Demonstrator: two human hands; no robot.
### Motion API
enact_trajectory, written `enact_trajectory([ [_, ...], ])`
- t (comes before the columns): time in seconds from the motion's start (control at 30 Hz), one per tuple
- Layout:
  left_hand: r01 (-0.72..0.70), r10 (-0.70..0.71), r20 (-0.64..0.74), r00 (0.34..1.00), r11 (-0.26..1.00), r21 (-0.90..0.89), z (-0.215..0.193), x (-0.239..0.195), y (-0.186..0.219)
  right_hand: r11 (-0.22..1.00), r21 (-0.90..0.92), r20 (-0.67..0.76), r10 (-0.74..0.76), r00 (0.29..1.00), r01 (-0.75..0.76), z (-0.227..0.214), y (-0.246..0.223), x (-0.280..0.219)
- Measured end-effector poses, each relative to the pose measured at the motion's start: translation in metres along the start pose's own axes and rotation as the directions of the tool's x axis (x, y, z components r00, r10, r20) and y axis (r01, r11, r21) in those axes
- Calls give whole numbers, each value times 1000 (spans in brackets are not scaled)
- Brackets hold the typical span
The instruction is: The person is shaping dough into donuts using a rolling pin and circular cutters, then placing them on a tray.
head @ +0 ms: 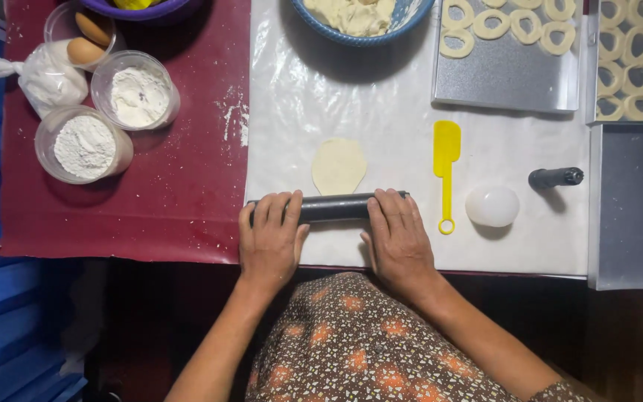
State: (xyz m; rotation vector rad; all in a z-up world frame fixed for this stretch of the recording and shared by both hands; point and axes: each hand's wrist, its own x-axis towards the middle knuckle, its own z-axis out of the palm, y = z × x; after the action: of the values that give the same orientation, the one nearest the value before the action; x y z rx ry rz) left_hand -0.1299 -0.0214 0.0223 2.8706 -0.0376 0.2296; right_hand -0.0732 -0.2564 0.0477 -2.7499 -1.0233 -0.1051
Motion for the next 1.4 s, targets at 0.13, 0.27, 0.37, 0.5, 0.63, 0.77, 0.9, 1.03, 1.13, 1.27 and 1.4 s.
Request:
enact_trajectory([
  [0.13, -102, 106, 35, 994, 989, -105, -4, 15, -17, 991, 126, 23, -45, 999, 42, -17, 23, 34],
  [0.27, -128, 123, -49, 991, 985, -119, -5, 34, -15, 965, 197, 35, -181, 983, 170, -21, 59, 74],
  [0.37, -61, 51, -108, 993, 994, -95, 7, 54, -3, 949, 284, 94, -165, 982, 133, -17, 83, 117],
  [0.5, 44, -60, -146, 987, 993, -108, 15, 65, 14, 974, 206, -12, -90, 996, 91, 38, 106, 163],
  [0.63, 47, -59, -173, 983, 997, -68, 25, 54, 24, 982, 189, 14, 16, 1000, -18, 27, 81, 153],
  [0.77, 28, -27, -156, 987, 1000, 3, 29, 43, 30, 998, 69, -44, 14, 999, -11, 29, 76, 115],
  [0.9, -8, 6, -113, 994, 1000, -24, 24, 36, 36, 992, 79, -4, 103, 995, -102, 35, 65, 67],
  [1.03, -62, 57, -94, 994, 997, -46, 23, 29, 36, 987, 77, -20, 143, 990, -141, 34, 48, 27],
  [1.13, -118, 114, -90, 989, 992, -47, 22, 26, 32, 974, 83, 12, 209, 978, -209, 29, 30, 7],
  [1.27, -209, 204, -94, 974, 977, -47, 14, 30, 24, 970, 63, 28, 232, 972, -233, 25, 6, -18],
  [1.4, -373, 371, -57, 927, 927, -40, 8, 35, 11, 979, 66, -46, 196, 980, -193, 27, -12, -43],
])
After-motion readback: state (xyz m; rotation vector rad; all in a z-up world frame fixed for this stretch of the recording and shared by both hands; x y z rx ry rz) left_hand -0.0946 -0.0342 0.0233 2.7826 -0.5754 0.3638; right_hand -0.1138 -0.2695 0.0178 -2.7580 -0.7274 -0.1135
